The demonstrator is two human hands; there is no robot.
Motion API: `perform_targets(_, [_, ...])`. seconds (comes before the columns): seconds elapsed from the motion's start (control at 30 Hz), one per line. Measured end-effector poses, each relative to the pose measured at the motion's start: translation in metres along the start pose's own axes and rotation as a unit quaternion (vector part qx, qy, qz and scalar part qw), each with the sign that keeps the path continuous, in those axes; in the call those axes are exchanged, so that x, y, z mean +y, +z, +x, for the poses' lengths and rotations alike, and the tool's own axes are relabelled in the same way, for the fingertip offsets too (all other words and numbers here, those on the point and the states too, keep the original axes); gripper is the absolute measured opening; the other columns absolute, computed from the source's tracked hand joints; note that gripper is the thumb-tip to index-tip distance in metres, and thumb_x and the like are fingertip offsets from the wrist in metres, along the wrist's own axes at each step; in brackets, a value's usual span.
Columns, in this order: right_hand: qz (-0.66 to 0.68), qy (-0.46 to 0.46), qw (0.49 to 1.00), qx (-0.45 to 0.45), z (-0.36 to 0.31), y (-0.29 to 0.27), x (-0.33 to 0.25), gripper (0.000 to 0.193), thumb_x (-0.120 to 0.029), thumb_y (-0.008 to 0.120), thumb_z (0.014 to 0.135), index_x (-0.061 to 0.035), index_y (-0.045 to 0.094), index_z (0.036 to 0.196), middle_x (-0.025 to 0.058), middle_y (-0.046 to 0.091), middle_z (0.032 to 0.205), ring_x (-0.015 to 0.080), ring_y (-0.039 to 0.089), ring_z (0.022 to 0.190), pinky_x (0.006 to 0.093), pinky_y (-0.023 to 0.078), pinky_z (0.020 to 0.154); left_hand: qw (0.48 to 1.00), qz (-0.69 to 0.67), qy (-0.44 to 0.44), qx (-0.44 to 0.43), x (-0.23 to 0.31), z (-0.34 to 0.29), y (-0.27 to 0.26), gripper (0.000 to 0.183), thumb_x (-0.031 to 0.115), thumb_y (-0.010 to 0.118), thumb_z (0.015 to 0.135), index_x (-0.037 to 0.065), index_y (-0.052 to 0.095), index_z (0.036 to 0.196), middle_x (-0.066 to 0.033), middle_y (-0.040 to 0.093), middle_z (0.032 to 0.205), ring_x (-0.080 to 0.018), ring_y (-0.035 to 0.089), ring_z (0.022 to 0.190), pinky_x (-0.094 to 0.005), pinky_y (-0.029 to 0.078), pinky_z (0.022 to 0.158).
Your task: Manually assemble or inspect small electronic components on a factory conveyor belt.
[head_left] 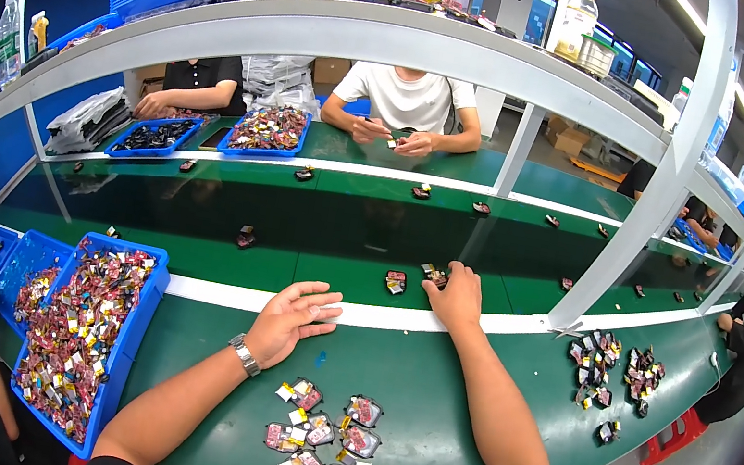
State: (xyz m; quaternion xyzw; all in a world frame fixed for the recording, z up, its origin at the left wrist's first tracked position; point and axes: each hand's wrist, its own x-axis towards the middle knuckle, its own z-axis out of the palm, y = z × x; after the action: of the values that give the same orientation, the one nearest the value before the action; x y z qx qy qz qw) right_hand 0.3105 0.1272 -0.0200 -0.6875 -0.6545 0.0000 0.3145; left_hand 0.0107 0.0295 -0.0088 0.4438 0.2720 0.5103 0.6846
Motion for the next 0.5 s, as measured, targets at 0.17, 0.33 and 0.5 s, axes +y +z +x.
perform_targets(0.17, [0.064, -0.034, 0.995, 0.071, 0.003, -0.001, -0.012, 0.051, -0.017, 0.08, 0.073, 0.0005, 0.06, 0.117, 0.0146, 0.065, 0.103, 0.0325, 0.061, 0.1, 0.0418, 0.048, 0.091, 1.0, 0.019, -0.001, 0.004, -0.002, -0.001, -0.006, 0.035, 0.012, 0.054, 0.099, 0.002, 0.048, 0.132, -0.0208, 0.056, 0.134, -0.0294, 0.061, 0.119, -0.0432, 0.052, 0.1])
perform_targets(0.33, [0.297, -0.25, 0.922, 0.006, -0.027, -0.017, -0.06, 0.052, -0.01, 0.079, 0.073, -0.0048, 0.059, 0.121, 0.0116, 0.064, 0.112, 0.0301, 0.057, 0.104, 0.0385, 0.047, 0.094, 0.999, 0.017, -0.018, 0.036, 0.002, -0.002, -0.005, 0.038, 0.028, 0.046, 0.105, 0.0, 0.049, 0.131, -0.0181, 0.06, 0.127, -0.0233, 0.063, 0.106, -0.0378, 0.053, 0.091])
perform_targets(0.5, [0.331, -0.372, 0.851, -0.168, -0.053, -0.03, -0.099, 0.064, -0.008, 0.078, 0.076, -0.0058, 0.052, 0.134, 0.0091, 0.064, 0.118, 0.0293, 0.052, 0.117, 0.0397, 0.043, 0.102, 0.995, -0.011, -0.097, -0.014, 0.009, 0.002, -0.015, 0.041, 0.033, 0.042, 0.106, -0.001, 0.058, 0.122, -0.0107, 0.064, 0.108, -0.0177, 0.061, 0.094, -0.032, 0.051, 0.08])
